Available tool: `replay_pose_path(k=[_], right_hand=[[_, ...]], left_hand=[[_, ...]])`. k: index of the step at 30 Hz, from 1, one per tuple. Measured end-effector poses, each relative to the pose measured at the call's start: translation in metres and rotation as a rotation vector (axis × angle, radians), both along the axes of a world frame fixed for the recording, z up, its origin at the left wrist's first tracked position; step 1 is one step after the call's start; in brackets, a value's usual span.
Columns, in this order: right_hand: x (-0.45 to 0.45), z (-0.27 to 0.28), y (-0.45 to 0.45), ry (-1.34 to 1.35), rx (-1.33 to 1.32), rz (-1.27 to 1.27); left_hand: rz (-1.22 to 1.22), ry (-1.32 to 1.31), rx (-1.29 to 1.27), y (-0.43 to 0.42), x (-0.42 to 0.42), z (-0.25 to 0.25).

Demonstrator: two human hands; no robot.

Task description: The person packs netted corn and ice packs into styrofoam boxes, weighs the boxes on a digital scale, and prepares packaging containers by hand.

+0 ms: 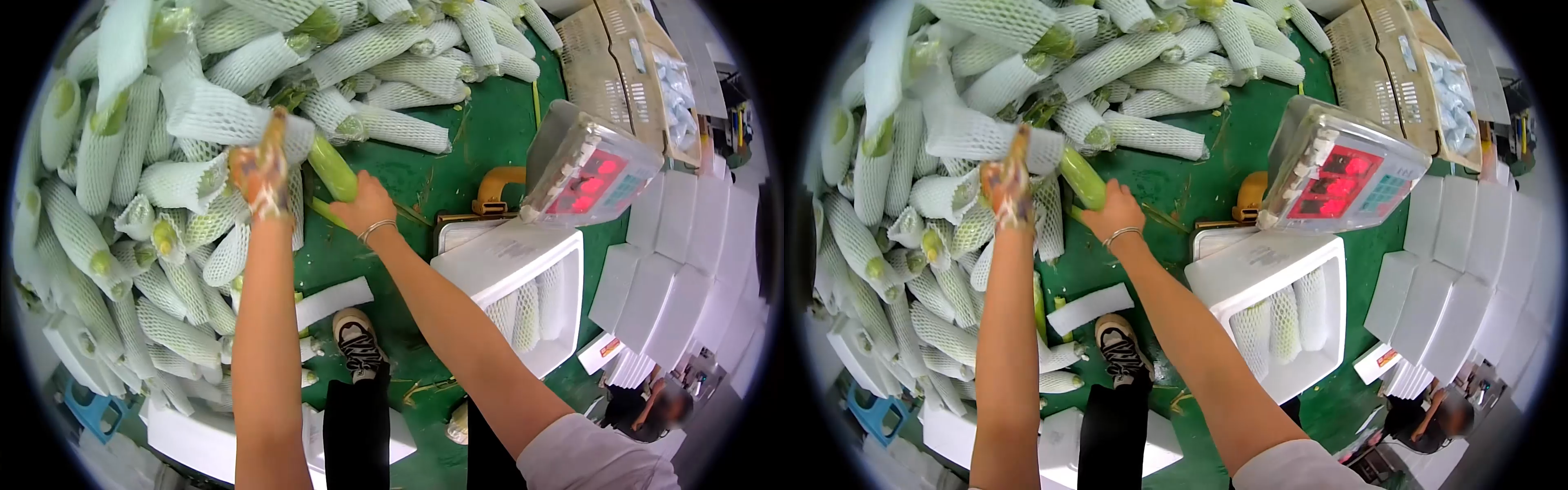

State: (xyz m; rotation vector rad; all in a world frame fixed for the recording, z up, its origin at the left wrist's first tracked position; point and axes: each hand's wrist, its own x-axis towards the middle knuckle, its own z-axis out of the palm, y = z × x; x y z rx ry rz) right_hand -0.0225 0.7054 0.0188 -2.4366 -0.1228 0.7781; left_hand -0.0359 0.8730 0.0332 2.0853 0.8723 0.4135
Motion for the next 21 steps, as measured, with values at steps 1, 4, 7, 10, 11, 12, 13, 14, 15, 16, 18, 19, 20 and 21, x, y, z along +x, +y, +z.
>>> replay_pose_path(k=[1, 4, 7, 10, 11, 12, 13, 14, 15, 16, 18, 19, 20, 21], right_hand=[[-0.002, 0.010, 0.004, -0.031, 0.088, -0.034], [-0.016, 0.065, 0.000, -0.127, 0.235, 0.019], [-0.037, 0.125, -0.028, -0.044, 0.274, -0.021], [-0.056, 0.172, -0.075, 0.033, 0.293, 0.126], [-0.058, 0.195, -0.089, 0.146, 0.297, 0.178], [-0.060, 0.214, -0.100, 0.263, 0.298, 0.228], [-0.061, 0.226, -0.110, 0.417, 0.315, 0.275], [-0.062, 0.236, -0.119, 0.571, 0.331, 0.323], [-0.064, 0.243, -0.125, 0.723, 0.349, 0.371], [-0.067, 0.244, -0.129, 0.813, 0.381, 0.358], [-0.075, 0.244, -0.142, 0.994, 0.436, 0.317], [-0.086, 0.249, -0.151, 0.946, 0.413, 0.273], [-0.101, 0.258, -0.166, 0.937, 0.487, 0.194], [-0.119, 0.269, -0.187, 0.927, 0.560, 0.115]], left_hand=[[0.080, -0.103, -0.203, -0.001, 0.017, 0.021], [0.186, -0.311, -0.836, -0.004, 0.042, 0.057], [0.110, -0.360, -1.380, -0.004, 0.020, 0.092], [0.005, -0.242, -1.484, -0.037, -0.044, 0.129], [-0.084, -0.180, -1.526, -0.053, -0.064, 0.136], [-0.064, -0.228, -1.620, -0.072, -0.081, 0.146], [-0.023, -0.258, -1.680, -0.090, -0.095, 0.166], [-0.016, -0.297, -1.733, -0.105, -0.113, 0.176], [0.065, -0.317, -1.712, -0.122, -0.126, 0.185], [0.143, -0.333, -1.689, -0.136, -0.137, 0.193], [0.228, -0.197, -1.567, -0.153, -0.153, 0.209], [0.262, -0.128, -1.503, -0.158, -0.159, 0.215], [0.323, -0.127, -1.490, -0.162, -0.165, 0.218], [0.386, -0.126, -1.477, -0.163, -0.170, 0.221]])
